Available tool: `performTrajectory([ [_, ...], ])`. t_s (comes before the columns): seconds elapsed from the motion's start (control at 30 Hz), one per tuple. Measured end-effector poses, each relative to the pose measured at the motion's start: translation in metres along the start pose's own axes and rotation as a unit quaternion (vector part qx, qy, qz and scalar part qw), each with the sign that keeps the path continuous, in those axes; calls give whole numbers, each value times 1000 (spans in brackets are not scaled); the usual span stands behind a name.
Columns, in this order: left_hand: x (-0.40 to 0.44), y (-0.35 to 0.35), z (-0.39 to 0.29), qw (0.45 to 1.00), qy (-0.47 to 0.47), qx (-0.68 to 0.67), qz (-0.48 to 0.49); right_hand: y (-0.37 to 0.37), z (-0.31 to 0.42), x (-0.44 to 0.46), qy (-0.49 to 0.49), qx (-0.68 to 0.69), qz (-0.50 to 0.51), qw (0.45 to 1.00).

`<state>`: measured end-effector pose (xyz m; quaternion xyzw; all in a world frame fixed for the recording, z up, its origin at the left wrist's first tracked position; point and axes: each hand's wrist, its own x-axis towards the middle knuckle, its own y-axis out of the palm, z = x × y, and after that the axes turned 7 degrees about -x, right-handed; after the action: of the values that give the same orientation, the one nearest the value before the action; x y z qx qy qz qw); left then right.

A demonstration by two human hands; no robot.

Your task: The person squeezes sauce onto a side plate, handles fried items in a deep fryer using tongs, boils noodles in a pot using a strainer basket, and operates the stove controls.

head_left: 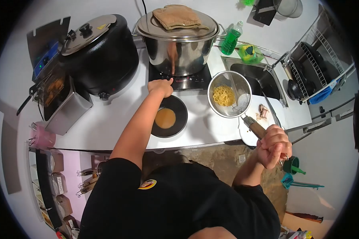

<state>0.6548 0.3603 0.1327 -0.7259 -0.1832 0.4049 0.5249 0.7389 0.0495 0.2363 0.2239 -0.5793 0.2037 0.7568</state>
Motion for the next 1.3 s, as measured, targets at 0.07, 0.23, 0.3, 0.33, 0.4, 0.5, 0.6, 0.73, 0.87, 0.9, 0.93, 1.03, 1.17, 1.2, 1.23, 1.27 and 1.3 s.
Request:
performTrajectory([
  [0.07,-1,-1,2,1000,-3,-2,4,1,3,0,-3,8,0,1000],
  [0.23,2,15,6,998,8,-10,-68,4,10,5,-4,31,-11,999],
  [0.3,1,24,5,996,14,4,-84,4,10,5,0,27,8,1000],
  [0.33,0,21,5,996,13,3,-83,4,9,6,-1,26,23,999],
  [0.4,-2,15,6,996,40,10,-82,6,8,5,-8,34,24,999],
  [0.5,12,18,9,995,43,12,-86,11,9,1,0,42,8,999],
  [0.6,22,21,5,997,24,12,-78,18,9,-6,1,49,-16,999],
  [0.73,26,16,4,995,21,24,-94,31,9,-12,16,33,-23,999],
  [0.87,20,12,4,996,8,-2,-85,38,11,-14,18,0,5,1000],
  [0.9,21,14,5,996,19,4,-93,38,10,-14,18,-7,8,1000],
  [0.93,23,15,5,995,29,11,-99,39,9,-14,19,-14,11,1000],
  [1.03,25,17,6,995,25,-4,-92,39,14,-14,32,-13,10,999],
  [1.17,31,26,9,994,17,-6,-110,40,15,-13,33,-6,-3,999],
  [1.2,30,23,10,993,16,-7,-116,39,14,-12,28,-3,-3,1000],
  [1.23,28,23,9,994,11,-11,-108,38,15,-14,22,-1,10,1000],
  [1.27,27,23,7,995,6,-15,-101,35,17,-15,15,1,24,1000],
  [1.3,22,18,4,996,-4,-22,-91,33,18,-16,16,0,22,1000],
])
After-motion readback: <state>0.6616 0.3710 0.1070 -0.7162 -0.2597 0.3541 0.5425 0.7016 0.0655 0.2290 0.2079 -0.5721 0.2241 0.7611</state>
